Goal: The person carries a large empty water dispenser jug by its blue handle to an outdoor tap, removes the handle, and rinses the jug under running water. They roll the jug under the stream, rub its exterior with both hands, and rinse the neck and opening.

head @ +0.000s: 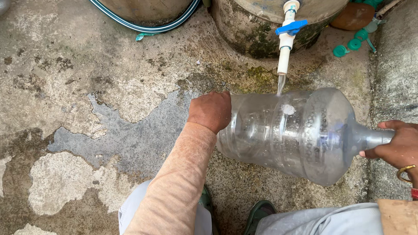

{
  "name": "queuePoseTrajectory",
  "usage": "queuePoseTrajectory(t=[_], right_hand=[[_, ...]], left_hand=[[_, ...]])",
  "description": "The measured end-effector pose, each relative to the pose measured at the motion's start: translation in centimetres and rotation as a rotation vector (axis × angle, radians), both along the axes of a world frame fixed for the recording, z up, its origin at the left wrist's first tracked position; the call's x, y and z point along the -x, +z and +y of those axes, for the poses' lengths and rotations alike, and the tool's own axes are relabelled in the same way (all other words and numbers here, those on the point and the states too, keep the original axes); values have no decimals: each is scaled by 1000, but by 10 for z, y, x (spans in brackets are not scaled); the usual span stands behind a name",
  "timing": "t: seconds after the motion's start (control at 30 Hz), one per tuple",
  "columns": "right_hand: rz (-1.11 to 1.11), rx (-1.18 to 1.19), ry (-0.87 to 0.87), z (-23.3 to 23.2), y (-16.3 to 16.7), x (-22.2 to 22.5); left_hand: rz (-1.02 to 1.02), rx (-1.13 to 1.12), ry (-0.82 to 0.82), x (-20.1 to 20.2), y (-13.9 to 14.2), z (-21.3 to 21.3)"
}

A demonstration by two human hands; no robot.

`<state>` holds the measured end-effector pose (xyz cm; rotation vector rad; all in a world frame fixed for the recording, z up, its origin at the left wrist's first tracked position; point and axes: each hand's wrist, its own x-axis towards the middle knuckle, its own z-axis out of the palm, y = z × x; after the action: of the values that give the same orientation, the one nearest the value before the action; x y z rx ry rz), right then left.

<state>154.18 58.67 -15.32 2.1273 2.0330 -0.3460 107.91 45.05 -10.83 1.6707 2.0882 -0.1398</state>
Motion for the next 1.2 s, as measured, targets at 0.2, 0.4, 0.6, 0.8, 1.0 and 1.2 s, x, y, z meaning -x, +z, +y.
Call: queuePoseTrajectory(t=[0.2,0.4,0.6,0.8,1.0,1.2], right_hand=[[82,-42,79,9,-16,-26],[388,14,49,9,-15,-23],[380,199,-43,1,-6,12],[759,364,-161,-14,5,79],[865,548,-132,-31,23,151],[837,625,-234,-41,44,196]], left_hand=[[-23,29,10,-2,3,0],[-47,57,18,-2,5,1],[-40,22,7,-3,6,0],[-33,25,1,0,4,1],[-23,-56,9,-1,-7,0],[-9,-89,18,-1,-13,1]])
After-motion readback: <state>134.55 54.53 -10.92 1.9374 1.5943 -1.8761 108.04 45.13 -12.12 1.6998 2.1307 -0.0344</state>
